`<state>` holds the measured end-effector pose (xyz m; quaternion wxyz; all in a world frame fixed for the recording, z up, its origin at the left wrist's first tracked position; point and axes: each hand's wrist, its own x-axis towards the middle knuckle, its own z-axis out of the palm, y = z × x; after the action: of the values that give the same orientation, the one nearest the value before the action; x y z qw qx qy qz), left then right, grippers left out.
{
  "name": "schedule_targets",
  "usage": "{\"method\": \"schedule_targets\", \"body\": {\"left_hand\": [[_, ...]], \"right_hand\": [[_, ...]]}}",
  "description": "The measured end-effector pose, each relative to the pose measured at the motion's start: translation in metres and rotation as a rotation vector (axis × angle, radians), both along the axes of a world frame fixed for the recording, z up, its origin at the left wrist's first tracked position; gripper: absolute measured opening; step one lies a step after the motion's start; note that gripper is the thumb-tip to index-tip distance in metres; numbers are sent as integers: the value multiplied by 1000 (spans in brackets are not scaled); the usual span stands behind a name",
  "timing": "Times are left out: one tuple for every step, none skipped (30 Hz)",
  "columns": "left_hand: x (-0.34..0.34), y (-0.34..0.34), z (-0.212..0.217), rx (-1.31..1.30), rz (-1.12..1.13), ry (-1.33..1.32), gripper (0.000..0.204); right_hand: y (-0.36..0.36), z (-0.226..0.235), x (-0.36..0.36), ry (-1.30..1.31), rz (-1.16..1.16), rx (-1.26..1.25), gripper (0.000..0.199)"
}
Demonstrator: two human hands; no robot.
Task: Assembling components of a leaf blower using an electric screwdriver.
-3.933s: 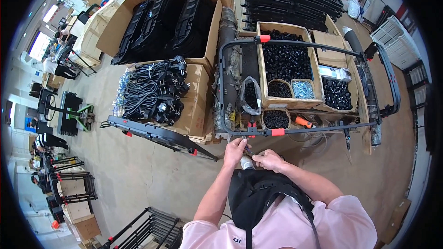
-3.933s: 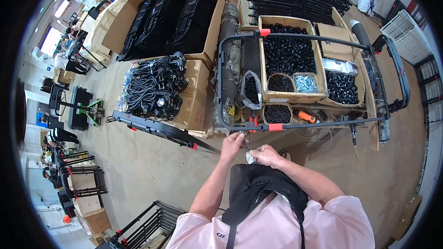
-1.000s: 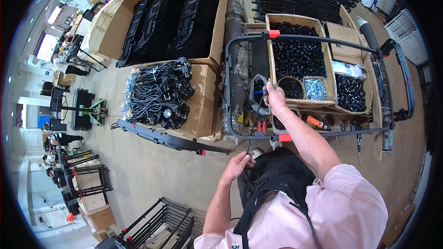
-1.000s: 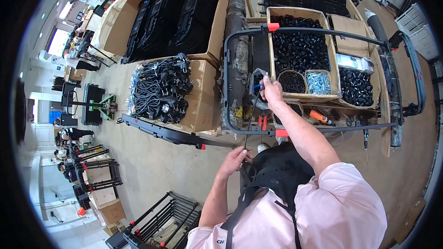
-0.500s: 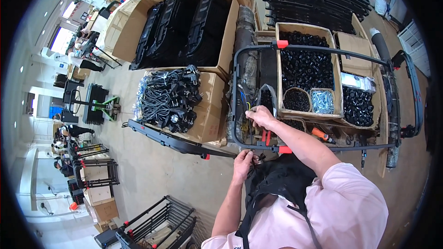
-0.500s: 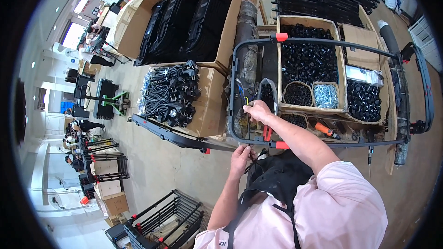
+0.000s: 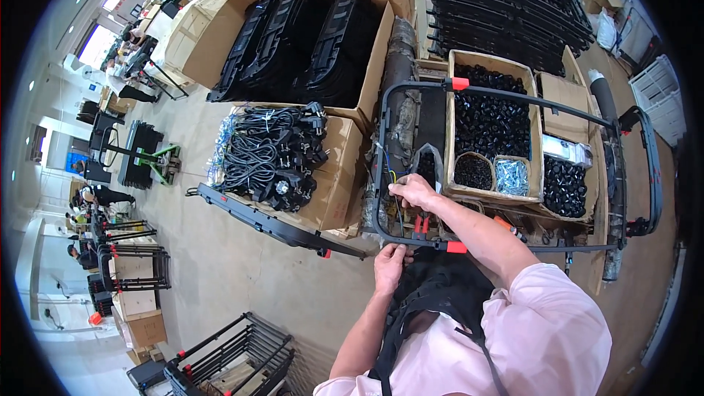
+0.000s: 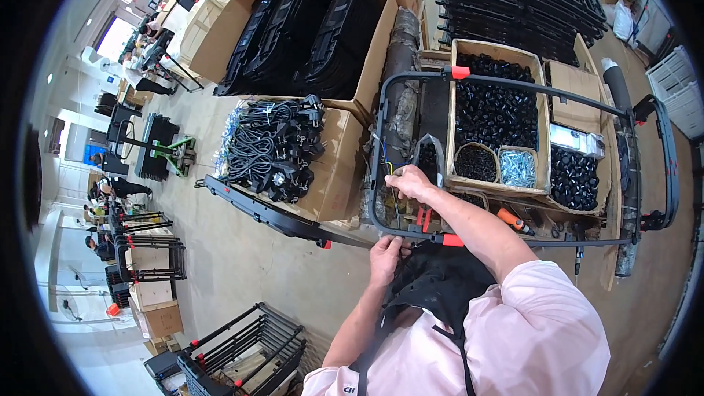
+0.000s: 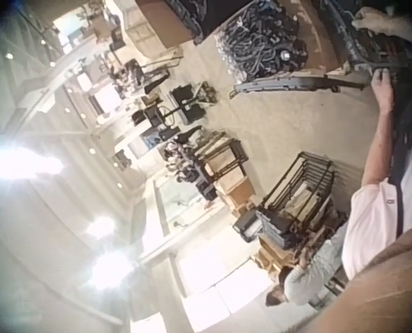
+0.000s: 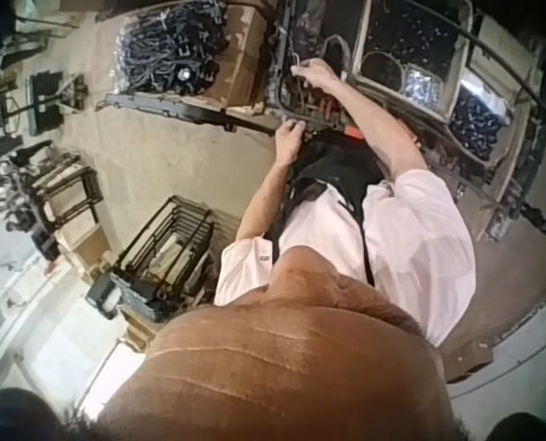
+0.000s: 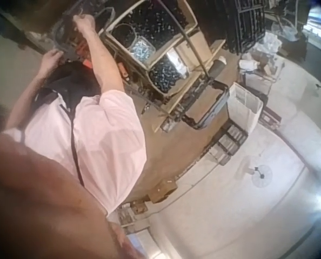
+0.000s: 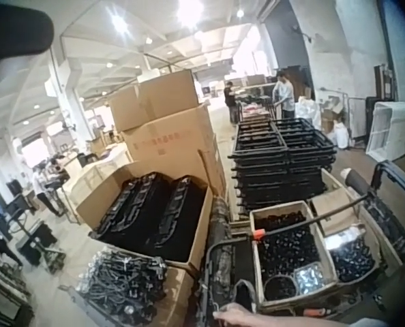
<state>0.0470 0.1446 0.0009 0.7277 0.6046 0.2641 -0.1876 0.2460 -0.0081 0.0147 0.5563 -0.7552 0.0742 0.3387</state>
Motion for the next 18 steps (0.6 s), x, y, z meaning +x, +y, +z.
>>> {"method": "schedule_targets", "body": {"left_hand": [[-1, 0, -3, -7, 5, 4, 22], [-1, -3, -3, -5, 19, 2, 23], [-2, -5, -3, -3, 38, 4, 23], [-2, -6, -2, -12, 43, 11, 23], [-2, -7, 1, 2, 45, 7, 23], [-2, -8, 1, 17, 49, 3, 23], [-3, -8, 1, 7, 57, 9, 23], [-3, -8, -1, 2, 71, 4, 23], [-3, -7, -2, -3, 85, -1, 23], [-4, -7, -3, 1, 93, 14, 23], [-5, -8, -5, -7, 99, 17, 23], [-4, -9, -8, -19, 102, 5, 23], [-4, -11, -10, -30, 106, -8, 23], [-5, -10, -11, -30, 117, -6, 23], [-5, -9, -12, -34, 120, -1, 23], [-6, -9, -13, -37, 123, 4, 22], [-6, -9, -13, -36, 129, 4, 22], [-6, -8, -12, -46, 122, 19, 21]], "right_hand": [[-3, -2, 6, 4, 5, -7, 35], [-14, -9, 13, -26, 98, 43, 33], [-25, -10, 20, -53, 196, 94, 32], [-40, -9, 30, -66, 276, 40, 37], [-52, -11, 38, -57, 281, 31, 37], [-60, -13, 45, -218, 351, -259, 33], [-65, -15, 49, -381, 420, -548, 29], [-67, -16, 52, -378, 433, -553, 29], [-67, -17, 54, -507, 568, -732, 25], [-66, -19, 55, -639, 704, -907, 21], [-68, -30, 53, -637, 714, -912, 21], [-68, -46, 51, -710, 783, -968, 19], [-70, -62, 48, -783, 851, -1023, 18], [-64, -65, 46, -737, 926, -1041, 20], [-57, -75, 46, -742, 935, -1037, 20], [-47, -82, 45, -711, 939, -1105, 21], [-40, -91, 44, -679, 938, -1174, 23], [-37, -98, 42, -688, 948, -1186, 24]]}}
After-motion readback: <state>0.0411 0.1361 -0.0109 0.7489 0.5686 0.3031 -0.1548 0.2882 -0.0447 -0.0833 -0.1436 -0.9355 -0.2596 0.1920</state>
